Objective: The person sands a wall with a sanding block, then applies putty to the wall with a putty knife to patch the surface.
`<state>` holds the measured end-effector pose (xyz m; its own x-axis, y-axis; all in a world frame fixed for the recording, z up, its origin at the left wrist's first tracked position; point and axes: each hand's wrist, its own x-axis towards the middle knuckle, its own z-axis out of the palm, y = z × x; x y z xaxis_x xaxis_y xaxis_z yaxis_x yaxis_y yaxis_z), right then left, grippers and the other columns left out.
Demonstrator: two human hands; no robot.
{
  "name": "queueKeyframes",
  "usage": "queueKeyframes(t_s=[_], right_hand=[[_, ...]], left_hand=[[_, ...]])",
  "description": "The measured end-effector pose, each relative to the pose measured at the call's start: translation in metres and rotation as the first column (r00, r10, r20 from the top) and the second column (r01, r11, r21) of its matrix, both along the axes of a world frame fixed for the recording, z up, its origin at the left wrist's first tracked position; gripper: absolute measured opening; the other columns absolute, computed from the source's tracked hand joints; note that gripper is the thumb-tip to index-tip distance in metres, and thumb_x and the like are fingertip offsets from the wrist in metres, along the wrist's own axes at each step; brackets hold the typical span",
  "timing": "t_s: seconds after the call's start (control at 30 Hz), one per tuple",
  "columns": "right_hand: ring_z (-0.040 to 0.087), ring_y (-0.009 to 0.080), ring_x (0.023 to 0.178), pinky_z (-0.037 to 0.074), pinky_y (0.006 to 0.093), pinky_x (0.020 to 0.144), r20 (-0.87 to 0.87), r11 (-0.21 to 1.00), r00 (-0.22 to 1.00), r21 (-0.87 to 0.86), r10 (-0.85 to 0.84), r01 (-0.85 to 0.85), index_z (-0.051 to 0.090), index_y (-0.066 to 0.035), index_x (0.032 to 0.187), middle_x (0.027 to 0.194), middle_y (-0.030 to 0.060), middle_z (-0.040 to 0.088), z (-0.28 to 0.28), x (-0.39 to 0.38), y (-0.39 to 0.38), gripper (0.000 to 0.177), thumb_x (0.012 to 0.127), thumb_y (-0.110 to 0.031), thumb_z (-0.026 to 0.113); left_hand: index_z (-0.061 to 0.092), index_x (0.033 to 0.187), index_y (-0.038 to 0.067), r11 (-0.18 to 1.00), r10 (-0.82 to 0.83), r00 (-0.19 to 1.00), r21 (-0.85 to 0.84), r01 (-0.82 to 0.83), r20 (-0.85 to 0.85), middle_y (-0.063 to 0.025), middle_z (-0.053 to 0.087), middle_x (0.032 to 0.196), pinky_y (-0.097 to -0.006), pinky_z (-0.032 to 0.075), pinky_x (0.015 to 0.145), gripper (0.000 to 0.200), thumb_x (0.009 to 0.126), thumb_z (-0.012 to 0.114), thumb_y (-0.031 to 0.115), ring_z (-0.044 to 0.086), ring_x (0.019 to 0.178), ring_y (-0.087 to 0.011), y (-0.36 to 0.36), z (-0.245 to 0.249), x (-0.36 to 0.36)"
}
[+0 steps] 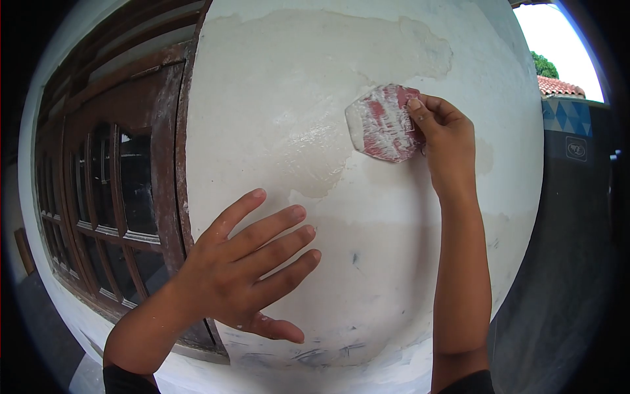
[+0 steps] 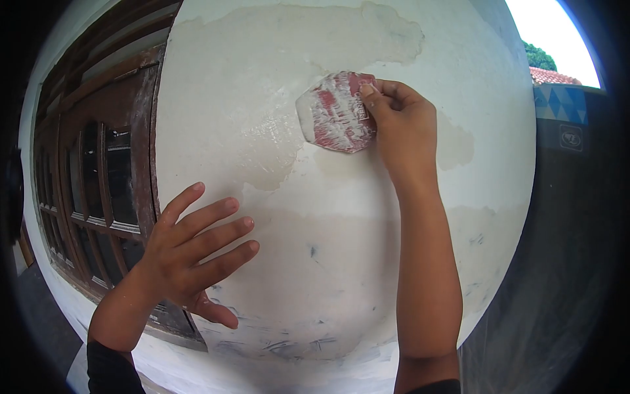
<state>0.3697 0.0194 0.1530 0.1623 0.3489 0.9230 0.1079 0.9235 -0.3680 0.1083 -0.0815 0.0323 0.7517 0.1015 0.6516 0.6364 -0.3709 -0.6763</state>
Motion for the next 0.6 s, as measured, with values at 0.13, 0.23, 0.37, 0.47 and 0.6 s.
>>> queueKeyframes(t_s=[0.13, 0.23, 0.37, 0.47, 0.6], right_hand=[[0.061, 0.0073, 0.072, 0.049, 0.0231, 0.067, -0.015, 0.992, 0.992, -0.014, 0.128, -0.128, 0.069, 0.008, 0.107, 0.079, 0.0044, 0.070, -0.002, -0.005, -0.010, 0.027, 0.093, -0.016, 0.070], [0.061, 0.0074, 0.072, 0.048, 0.0230, 0.068, 0.093, 0.995, 0.992, 0.040, -0.090, 0.086, 0.068, 0.008, 0.106, 0.080, 0.0046, 0.070, -0.001, -0.011, 0.008, 0.027, 0.093, -0.016, 0.069], [0.059, 0.0074, 0.070, 0.048, 0.0230, 0.068, -0.055, 0.996, 0.995, 0.004, 0.089, -0.089, 0.069, 0.007, 0.105, 0.080, 0.0040, 0.069, 0.008, 0.002, 0.003, 0.027, 0.093, -0.017, 0.070], [0.059, 0.0079, 0.069, 0.048, 0.0235, 0.067, 0.007, 0.993, 0.993, 0.003, 0.119, -0.119, 0.069, 0.007, 0.105, 0.080, 0.0038, 0.069, 0.005, -0.005, -0.005, 0.027, 0.093, -0.017, 0.070], [0.062, 0.0088, 0.071, 0.049, 0.0239, 0.066, 0.112, 0.988, 0.982, 0.052, -0.153, 0.148, 0.069, 0.007, 0.106, 0.083, 0.0053, 0.071, 0.005, -0.007, 0.009, 0.028, 0.093, -0.018, 0.070]], left_hand=[[0.068, 0.121, 0.018, 1.000, 0.009, 1.000, -0.006, -0.009, -0.009, -0.0062, 0.065, 0.127, -0.0604, 0.033, 0.111, 0.085, 0.081, 0.039, 0.088, 0.056, 0.127, -0.0296, -0.004, 0.000, 0.001], [0.068, 0.121, 0.018, 1.000, 0.010, 1.000, -0.001, -0.010, -0.017, -0.0064, 0.065, 0.127, -0.0604, 0.033, 0.111, 0.085, 0.082, 0.039, 0.088, 0.056, 0.127, -0.0296, -0.003, 0.001, 0.004], [0.068, 0.121, 0.018, 1.000, -0.010, 1.000, 0.005, 0.010, -0.005, -0.0068, 0.065, 0.127, -0.0606, 0.033, 0.111, 0.085, 0.082, 0.039, 0.087, 0.057, 0.126, -0.0297, -0.003, -0.002, 0.003], [0.068, 0.120, 0.018, 1.000, -0.007, 1.000, -0.006, 0.007, -0.011, -0.0071, 0.065, 0.127, -0.0607, 0.034, 0.111, 0.084, 0.083, 0.039, 0.087, 0.057, 0.126, -0.0298, -0.002, -0.001, 0.003], [0.068, 0.120, 0.018, 1.000, -0.003, 1.000, 0.002, 0.003, -0.014, -0.0069, 0.065, 0.127, -0.0608, 0.033, 0.111, 0.084, 0.082, 0.039, 0.087, 0.057, 0.126, -0.0297, -0.002, 0.002, 0.005]])
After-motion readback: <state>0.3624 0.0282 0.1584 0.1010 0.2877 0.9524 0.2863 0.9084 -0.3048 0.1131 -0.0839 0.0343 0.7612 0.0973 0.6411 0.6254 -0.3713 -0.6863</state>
